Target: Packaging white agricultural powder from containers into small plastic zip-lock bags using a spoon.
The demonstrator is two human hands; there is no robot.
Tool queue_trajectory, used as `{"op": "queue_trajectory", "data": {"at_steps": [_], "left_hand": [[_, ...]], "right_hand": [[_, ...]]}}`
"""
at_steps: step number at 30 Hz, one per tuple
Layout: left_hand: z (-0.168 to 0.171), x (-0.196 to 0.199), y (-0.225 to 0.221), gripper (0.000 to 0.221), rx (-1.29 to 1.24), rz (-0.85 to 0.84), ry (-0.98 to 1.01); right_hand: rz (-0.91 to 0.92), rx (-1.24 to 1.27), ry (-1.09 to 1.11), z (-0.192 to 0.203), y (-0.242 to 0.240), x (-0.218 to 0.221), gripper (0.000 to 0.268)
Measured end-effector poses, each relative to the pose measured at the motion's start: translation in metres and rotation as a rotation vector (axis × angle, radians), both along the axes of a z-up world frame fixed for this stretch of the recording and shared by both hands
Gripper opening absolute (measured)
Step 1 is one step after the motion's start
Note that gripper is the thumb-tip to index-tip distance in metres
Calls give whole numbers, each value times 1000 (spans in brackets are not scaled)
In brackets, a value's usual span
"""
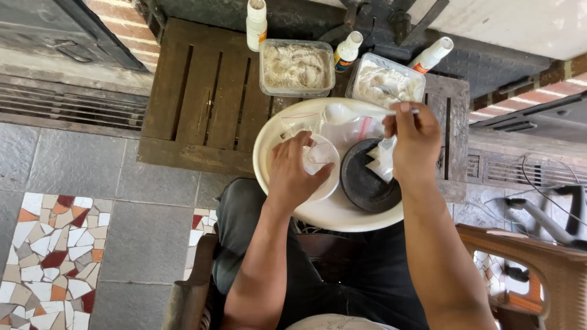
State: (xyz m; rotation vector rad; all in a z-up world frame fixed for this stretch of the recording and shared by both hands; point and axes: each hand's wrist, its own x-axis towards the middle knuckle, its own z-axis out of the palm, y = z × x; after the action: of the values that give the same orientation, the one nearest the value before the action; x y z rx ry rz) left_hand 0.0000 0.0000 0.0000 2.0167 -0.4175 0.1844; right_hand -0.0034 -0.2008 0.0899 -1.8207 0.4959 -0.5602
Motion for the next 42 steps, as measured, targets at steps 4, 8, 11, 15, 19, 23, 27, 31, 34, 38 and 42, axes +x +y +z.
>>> {"op": "queue_trajectory", "data": {"at_steps": [4, 8, 11, 15, 19, 23, 27, 31, 34, 38, 42], "left_hand": [[0, -1, -1, 73, 19, 3, -23], [1, 0, -2, 75, 38, 4, -27], [-1, -2, -2, 76, 35, 0, -37], [-4, -2, -3, 75, 32, 4, -60], [-10, -1, -6, 77, 40, 18, -94], [-13, 1, -6, 76, 54, 8, -97], [-1, 2, -2, 74, 45, 3, -60], [-5, 2, -2, 77, 36, 12, -58], [-2, 2, -2, 76, 33, 19, -48], [1, 3, 0, 74, 51, -8, 9], [0, 5, 1, 74, 72, -21, 59]], "right_hand": [[70, 13, -10, -7, -8, -38, 26], [146, 0, -46, -14, -9, -55, 25], [172, -43, -35, -16, -9, -57, 24], [214, -228, 16, -4, 1, -57, 21], [329, -551, -50, 1, 13, -48, 8], [585, -787, -118, 18, 29, -39, 7], [465, -683, -143, 9, 11, -35, 5], [382, -596, -187, 18, -9, -7, 14], [366, -416, -224, 12, 1, 29, 14], [225, -350, -63, -33, 2, 81, 13], [197, -371, -5, -62, 3, 108, 13]]}}
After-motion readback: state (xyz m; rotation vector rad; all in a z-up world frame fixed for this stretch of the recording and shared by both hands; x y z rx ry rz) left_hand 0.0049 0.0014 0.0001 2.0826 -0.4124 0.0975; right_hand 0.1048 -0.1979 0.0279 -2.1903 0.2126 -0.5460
